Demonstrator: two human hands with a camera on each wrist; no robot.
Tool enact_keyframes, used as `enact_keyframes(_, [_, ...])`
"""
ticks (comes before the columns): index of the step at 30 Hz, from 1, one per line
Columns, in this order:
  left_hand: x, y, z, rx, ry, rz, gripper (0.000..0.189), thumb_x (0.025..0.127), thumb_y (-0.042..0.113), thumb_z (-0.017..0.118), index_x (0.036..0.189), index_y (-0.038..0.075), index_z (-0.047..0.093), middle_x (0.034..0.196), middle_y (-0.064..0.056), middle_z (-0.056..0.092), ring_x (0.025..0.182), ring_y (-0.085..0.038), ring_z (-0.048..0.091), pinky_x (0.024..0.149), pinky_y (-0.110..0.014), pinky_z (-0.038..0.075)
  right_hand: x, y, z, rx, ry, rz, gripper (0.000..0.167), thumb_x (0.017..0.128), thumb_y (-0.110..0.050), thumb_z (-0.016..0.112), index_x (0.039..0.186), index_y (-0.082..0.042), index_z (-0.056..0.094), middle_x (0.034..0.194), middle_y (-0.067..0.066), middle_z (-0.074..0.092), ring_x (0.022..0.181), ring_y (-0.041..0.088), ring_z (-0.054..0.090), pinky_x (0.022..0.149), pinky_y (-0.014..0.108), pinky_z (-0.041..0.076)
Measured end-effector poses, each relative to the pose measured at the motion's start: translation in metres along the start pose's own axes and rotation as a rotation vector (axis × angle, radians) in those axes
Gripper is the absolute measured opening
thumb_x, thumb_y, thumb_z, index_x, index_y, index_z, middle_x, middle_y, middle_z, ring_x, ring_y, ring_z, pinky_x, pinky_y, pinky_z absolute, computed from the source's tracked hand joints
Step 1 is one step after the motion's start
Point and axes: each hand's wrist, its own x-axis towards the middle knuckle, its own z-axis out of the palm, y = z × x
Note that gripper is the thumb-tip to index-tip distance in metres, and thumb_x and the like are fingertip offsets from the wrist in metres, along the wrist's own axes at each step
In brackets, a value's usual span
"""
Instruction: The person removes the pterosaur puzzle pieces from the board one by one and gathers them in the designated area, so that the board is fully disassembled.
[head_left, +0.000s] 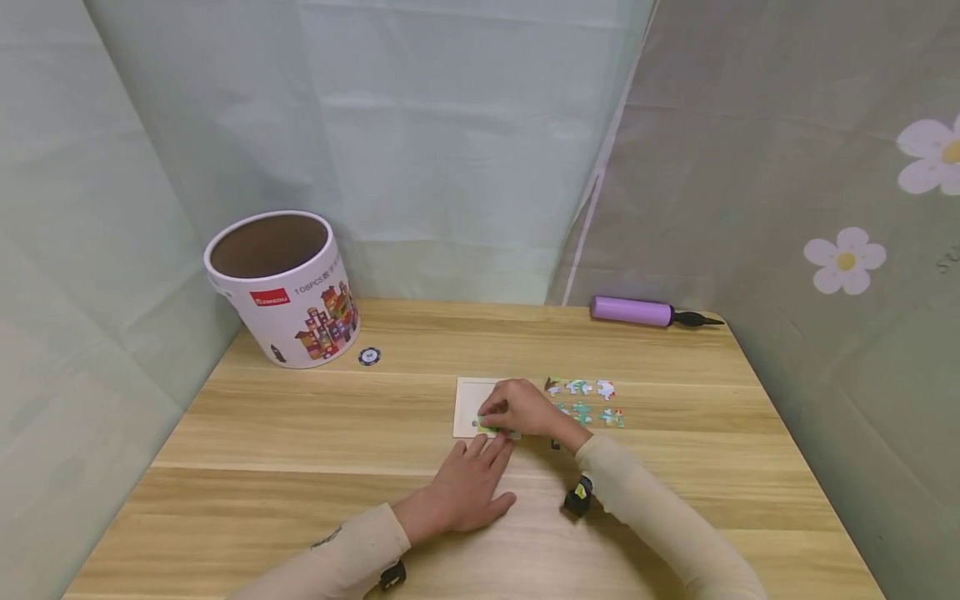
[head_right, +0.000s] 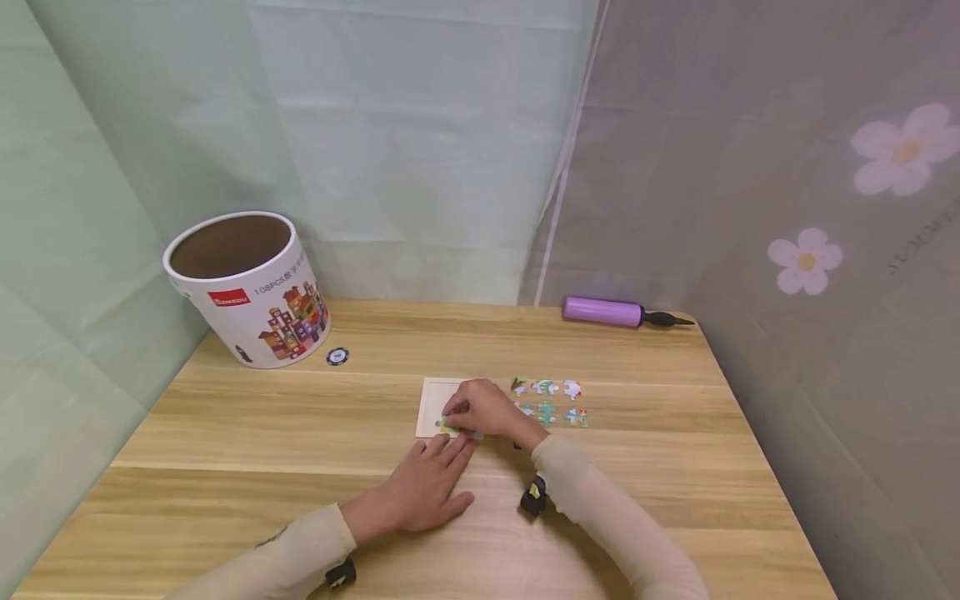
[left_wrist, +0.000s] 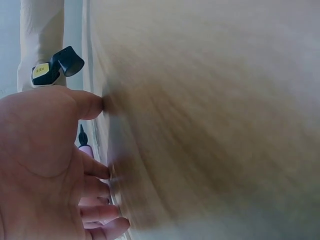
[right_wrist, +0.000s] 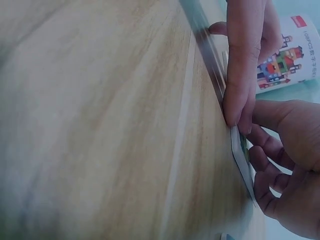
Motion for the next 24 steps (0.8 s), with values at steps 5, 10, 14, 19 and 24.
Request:
enact_keyframes(5, [0.0015, -0.0007, 0.0001, -0.012, -0.011, 0.000, 0.072, 0.102, 0.054, 0.048, 0.155, 0.004, 0.043, 0.161, -0.010, 0.041, 0.137, -0.029, 0.044, 0.094, -0.044, 0.044, -0.0001, -0.0015, 0.0009, 0.036, -0.005, 0.043, 0.006, 0.092, -0.021, 0.078, 0.095, -0.017, 0.082, 0.089, -0.011, 0.072, 0.084, 0.000, 0.064, 0.081, 0.026, 0.054])
enact_keyframes(10, [0.0024, -0.0022, 0.0004, -0.029, -0.004, 0.004, 0.072, 0.102, 0.053, 0.048, 0.155, 0.004, 0.042, 0.161, -0.010, 0.041, 0.136, -0.029, 0.044, 0.094, -0.044, 0.044, -0.0001, -0.0041, -0.0005, 0.049, -0.012, 0.062, 0.006, 0.092, -0.020, 0.078, 0.093, -0.014, 0.081, 0.087, -0.011, 0.073, 0.081, 0.000, 0.064, 0.082, 0.027, 0.054])
enact_keyframes(14, [0.0020, -0.0027, 0.0004, -0.047, -0.010, 0.002, 0.073, 0.102, 0.053, 0.048, 0.155, 0.004, 0.041, 0.162, -0.010, 0.039, 0.138, -0.030, 0.043, 0.096, -0.046, 0.044, 0.0006, -0.0050, -0.0008, 0.067, -0.015, 0.071, 0.005, 0.092, -0.019, 0.077, 0.090, -0.015, 0.079, 0.085, -0.011, 0.073, 0.079, -0.001, 0.064, 0.081, 0.026, 0.054])
enact_keyframes(19, [0.0023, -0.0030, 0.0024, -0.052, -0.017, -0.003, 0.073, 0.102, 0.054, 0.047, 0.156, 0.005, 0.040, 0.163, -0.010, 0.038, 0.139, -0.029, 0.042, 0.097, -0.046, 0.044, 0.0017, -0.0057, -0.0019, 0.092, -0.017, 0.076, 0.002, 0.090, -0.015, 0.078, 0.089, -0.017, 0.077, 0.083, -0.011, 0.072, 0.075, -0.001, 0.064, 0.079, 0.025, 0.054])
enact_keyframes(24, [0.0027, -0.0032, 0.0033, -0.042, -0.015, -0.005, 0.073, 0.102, 0.055, 0.047, 0.155, 0.005, 0.041, 0.162, -0.009, 0.039, 0.137, -0.028, 0.043, 0.095, -0.044, 0.044, 0.0011, -0.0051, -0.0023, 0.148, -0.031, 0.085, 0.004, 0.092, -0.016, 0.077, 0.089, -0.017, 0.075, 0.077, -0.013, 0.071, 0.064, 0.002, 0.065, 0.072, 0.023, 0.055])
